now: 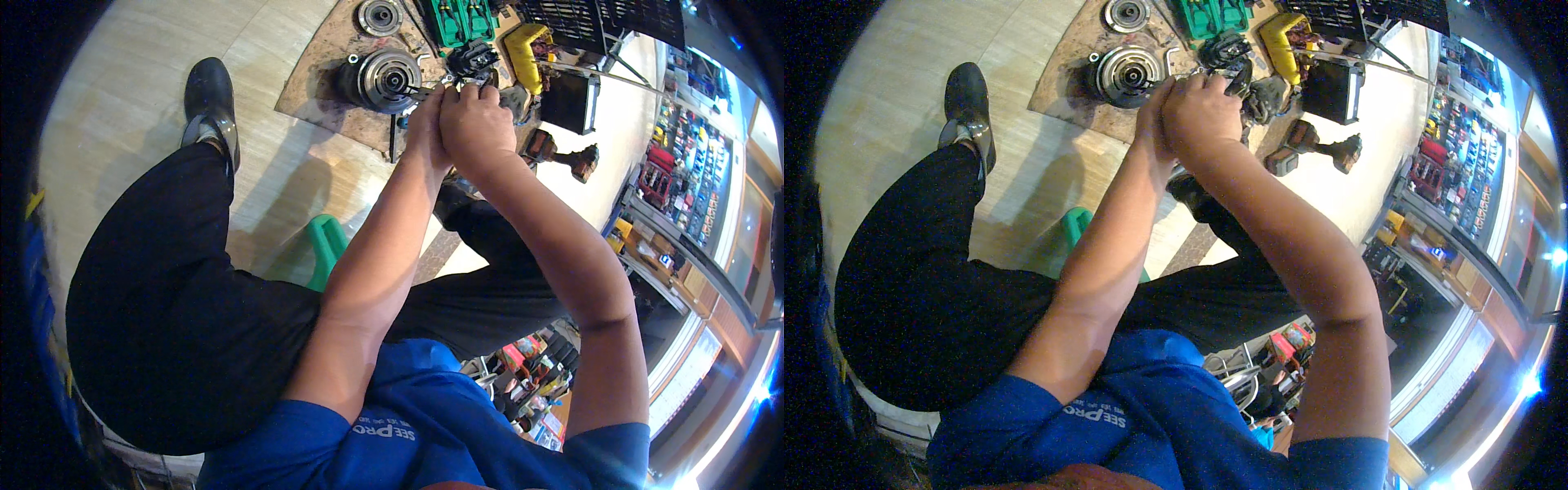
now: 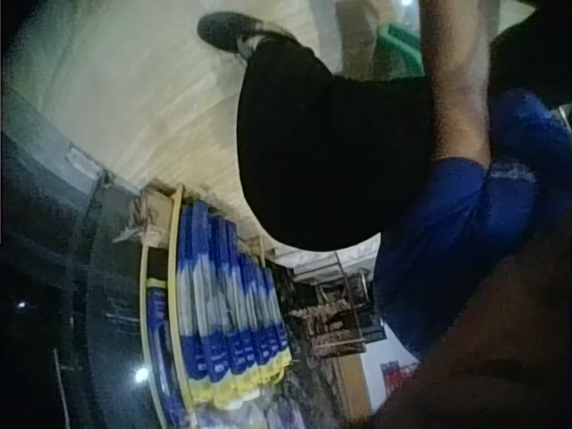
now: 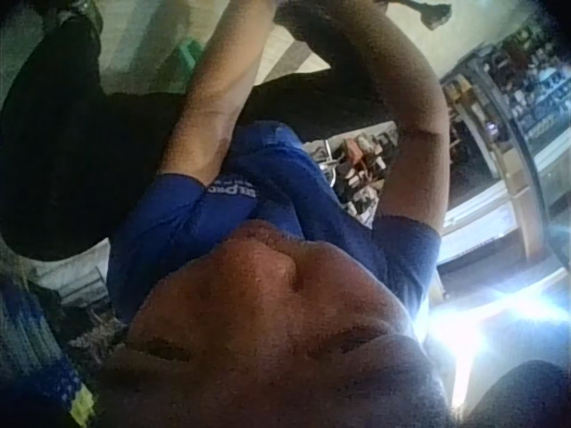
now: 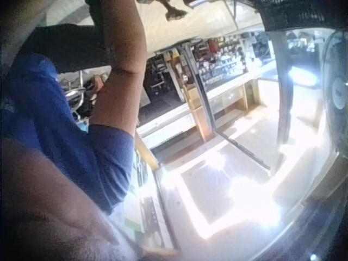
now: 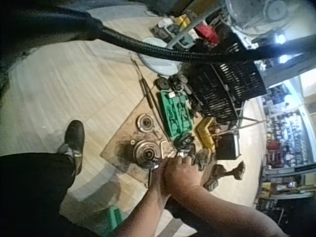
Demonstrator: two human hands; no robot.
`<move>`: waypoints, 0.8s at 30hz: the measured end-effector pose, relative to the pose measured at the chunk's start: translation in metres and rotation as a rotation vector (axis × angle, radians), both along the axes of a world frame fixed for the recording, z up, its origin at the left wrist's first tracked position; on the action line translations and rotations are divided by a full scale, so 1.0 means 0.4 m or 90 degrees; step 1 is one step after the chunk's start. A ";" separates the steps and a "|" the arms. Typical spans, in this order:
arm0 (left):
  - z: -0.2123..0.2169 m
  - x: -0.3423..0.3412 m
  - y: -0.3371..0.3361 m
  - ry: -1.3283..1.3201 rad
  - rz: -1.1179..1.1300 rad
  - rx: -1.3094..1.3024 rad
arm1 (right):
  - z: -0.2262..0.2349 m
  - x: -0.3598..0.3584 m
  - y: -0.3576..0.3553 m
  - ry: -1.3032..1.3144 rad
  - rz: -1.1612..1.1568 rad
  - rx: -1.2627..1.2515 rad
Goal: The person is using a screwdriver to remove a screw from a motor casing and then separates the two halves of the motor by hand.
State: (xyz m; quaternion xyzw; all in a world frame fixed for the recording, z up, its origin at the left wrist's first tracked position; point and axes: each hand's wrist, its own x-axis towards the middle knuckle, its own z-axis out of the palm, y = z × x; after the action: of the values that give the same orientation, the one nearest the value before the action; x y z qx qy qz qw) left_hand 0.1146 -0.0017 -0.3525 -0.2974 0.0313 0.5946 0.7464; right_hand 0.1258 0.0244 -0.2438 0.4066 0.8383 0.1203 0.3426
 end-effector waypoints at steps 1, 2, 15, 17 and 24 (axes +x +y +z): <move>-0.010 0.003 -0.001 0.001 0.008 0.010 | 0.001 -0.004 -0.002 0.001 -0.009 -0.003; -0.019 0.008 -0.001 0.003 0.016 0.020 | 0.003 -0.009 -0.003 -0.004 -0.013 -0.005; -0.028 0.039 0.003 0.013 0.021 -0.007 | 0.003 0.008 -0.006 -0.006 0.016 0.001; -0.037 0.047 0.001 -0.003 0.034 0.014 | 0.000 0.010 -0.008 -0.007 0.021 0.005; -0.058 0.032 0.004 -0.083 0.088 0.125 | 0.012 -0.029 -0.008 -0.010 -0.007 0.004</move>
State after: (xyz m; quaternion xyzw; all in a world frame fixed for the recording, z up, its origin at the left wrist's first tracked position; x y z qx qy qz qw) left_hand 0.1274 -0.0001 -0.3759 -0.2623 -0.0961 0.6242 0.7296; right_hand 0.1141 0.0213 -0.2391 0.4115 0.8329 0.1239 0.3487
